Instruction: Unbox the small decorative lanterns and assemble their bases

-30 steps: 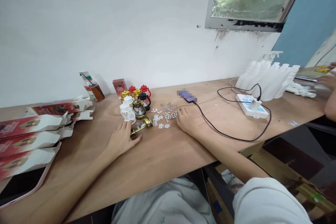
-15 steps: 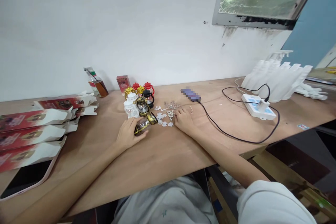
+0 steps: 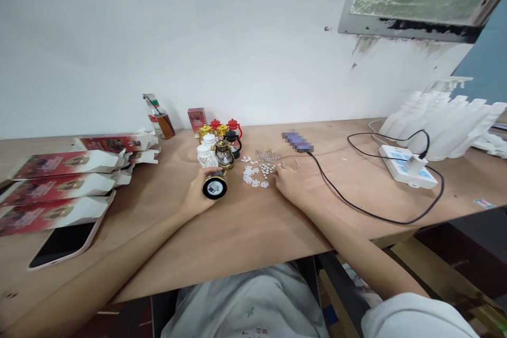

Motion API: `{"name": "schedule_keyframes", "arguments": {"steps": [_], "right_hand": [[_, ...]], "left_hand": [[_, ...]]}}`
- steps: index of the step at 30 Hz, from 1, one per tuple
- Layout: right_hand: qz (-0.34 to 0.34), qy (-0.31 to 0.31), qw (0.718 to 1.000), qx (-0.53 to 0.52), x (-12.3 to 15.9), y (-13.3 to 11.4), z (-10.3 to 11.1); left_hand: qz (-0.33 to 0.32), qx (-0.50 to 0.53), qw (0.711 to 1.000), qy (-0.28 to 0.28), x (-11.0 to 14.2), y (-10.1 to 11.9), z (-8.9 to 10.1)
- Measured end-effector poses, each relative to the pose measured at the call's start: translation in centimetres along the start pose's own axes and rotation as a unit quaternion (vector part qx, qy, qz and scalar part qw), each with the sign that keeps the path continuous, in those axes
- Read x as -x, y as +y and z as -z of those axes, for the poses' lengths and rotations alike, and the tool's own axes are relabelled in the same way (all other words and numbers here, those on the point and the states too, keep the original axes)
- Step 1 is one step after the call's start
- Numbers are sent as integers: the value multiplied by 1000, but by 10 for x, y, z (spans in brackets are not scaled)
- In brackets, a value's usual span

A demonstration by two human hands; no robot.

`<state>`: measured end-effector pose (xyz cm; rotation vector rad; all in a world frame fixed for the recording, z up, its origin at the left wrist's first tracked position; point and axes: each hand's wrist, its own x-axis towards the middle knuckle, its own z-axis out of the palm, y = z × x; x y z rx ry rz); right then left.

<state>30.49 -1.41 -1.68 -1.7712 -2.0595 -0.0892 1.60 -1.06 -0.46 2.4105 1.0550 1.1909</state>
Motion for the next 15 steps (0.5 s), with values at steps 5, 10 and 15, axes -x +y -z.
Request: {"name": "schedule_keyframes", "arguments": {"steps": [5, 10, 15], "right_hand": [[10, -4, 1000, -3, 0, 3, 1], [26, -8, 997, 72, 1, -4, 5], [40, 4, 994, 97, 5, -14, 14]], "left_hand": [[-44, -59, 997, -20, 0, 1, 2], [-59, -76, 995, -32, -1, -1, 2], [-73, -86, 993, -35, -2, 2, 3]]}}
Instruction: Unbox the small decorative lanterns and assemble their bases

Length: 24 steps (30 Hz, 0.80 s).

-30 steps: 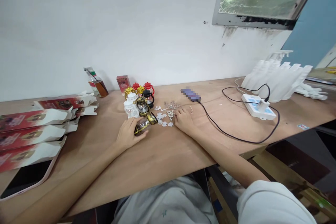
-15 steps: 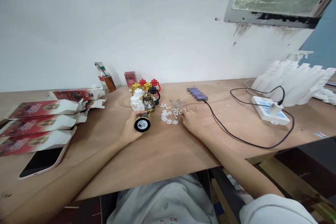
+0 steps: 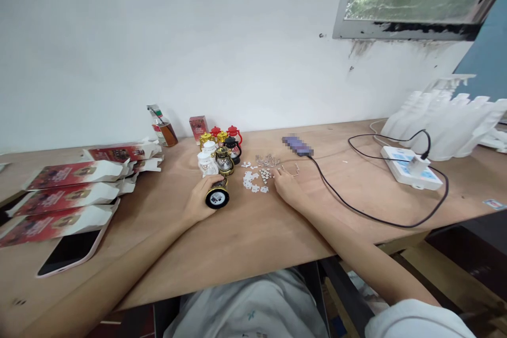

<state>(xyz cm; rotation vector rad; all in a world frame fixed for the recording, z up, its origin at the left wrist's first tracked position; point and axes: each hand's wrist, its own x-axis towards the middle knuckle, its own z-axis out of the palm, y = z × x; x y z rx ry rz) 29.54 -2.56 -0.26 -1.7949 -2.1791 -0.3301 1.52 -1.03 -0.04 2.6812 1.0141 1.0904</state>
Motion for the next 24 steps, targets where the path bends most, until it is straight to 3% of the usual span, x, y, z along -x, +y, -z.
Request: {"name": "schedule_keyframes", "arguments": {"steps": [14, 18, 24], "right_hand": [[41, 36, 996, -67, -1, 6, -21], [56, 107, 984, -130, -1, 7, -22], [91, 241, 926, -277, 5, -7, -21]], "left_hand": [[6, -29, 1000, -4, 1, 0, 1], [-16, -30, 999, -5, 0, -3, -1], [-34, -26, 999, 4, 1, -7, -6]]}}
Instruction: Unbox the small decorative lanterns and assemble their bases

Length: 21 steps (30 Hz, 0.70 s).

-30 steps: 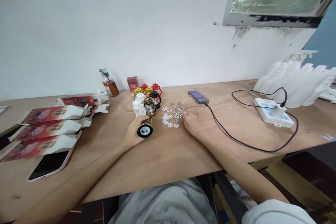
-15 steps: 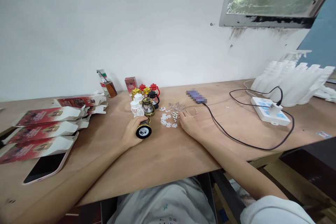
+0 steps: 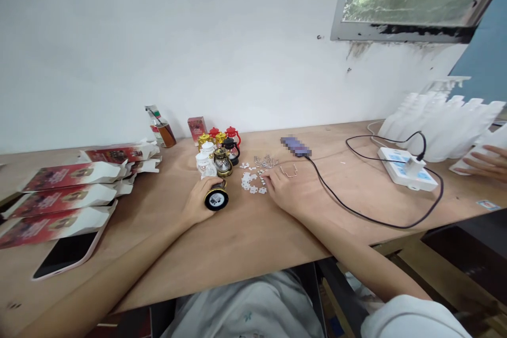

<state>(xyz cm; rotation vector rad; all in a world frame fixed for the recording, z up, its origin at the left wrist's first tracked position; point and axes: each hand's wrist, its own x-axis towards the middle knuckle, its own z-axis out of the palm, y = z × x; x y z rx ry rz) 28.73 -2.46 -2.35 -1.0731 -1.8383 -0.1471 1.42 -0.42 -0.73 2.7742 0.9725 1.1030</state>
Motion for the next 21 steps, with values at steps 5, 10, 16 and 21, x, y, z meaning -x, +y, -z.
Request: {"name": "schedule_keyframes", "arguments": {"steps": [5, 10, 16, 21], "right_hand": [[23, 22, 990, -139, 4, -43, -12], [4, 72, 972, -222, -3, -72, -35], [10, 89, 974, -206, -8, -74, -42], [172, 77, 974, -128, -13, -66, -32]], "left_hand": [[18, -22, 999, -15, -1, 3, -2], [26, -38, 999, -21, -2, 5, -3], [21, -43, 998, -30, -1, 5, -3], [-1, -39, 998, -48, -2, 6, -2]]}}
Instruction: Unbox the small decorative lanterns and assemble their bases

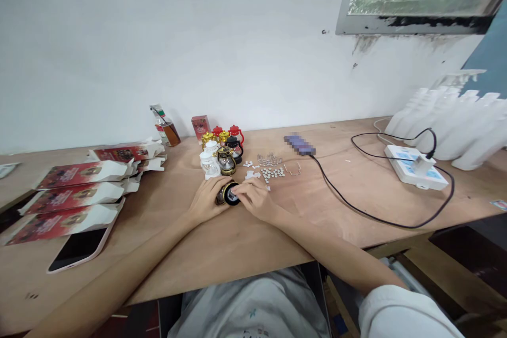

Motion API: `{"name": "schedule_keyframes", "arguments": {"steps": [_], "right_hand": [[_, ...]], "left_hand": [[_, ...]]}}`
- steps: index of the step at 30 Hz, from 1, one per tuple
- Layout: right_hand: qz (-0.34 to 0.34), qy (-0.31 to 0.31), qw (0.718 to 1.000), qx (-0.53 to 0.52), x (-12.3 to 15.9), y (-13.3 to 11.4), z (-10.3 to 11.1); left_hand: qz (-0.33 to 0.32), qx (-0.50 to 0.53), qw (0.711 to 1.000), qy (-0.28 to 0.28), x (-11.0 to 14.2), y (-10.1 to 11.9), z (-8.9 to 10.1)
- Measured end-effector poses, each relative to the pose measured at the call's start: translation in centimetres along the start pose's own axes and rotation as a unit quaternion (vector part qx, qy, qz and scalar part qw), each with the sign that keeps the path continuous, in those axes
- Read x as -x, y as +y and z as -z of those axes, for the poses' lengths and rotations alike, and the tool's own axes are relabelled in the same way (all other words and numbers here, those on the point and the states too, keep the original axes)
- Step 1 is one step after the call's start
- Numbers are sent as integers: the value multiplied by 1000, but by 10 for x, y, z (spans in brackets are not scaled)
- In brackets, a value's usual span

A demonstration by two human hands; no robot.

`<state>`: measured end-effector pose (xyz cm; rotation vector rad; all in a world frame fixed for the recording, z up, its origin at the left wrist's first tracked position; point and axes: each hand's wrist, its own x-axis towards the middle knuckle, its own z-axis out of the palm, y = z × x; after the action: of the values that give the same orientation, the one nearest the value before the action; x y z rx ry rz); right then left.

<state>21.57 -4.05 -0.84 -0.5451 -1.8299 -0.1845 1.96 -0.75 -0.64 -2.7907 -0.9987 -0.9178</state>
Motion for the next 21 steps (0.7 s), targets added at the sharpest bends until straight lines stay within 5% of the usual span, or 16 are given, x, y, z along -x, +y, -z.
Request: {"name": "schedule_keyframes", "arguments": {"steps": [4, 14, 17, 21], "right_hand": [[112, -23, 991, 70, -3, 7, 7], [139, -32, 986, 85, -2, 11, 8], [100, -44, 986, 123, -2, 25, 16], [-81, -95, 958, 259, -3, 52, 36]], "left_hand": [[-26, 13, 1000, -6, 1, -1, -1], [-5, 14, 1000, -19, 1, 2, 2], [14, 19, 999, -22, 1, 2, 2], [42, 33, 998, -14, 3, 1, 3]]}}
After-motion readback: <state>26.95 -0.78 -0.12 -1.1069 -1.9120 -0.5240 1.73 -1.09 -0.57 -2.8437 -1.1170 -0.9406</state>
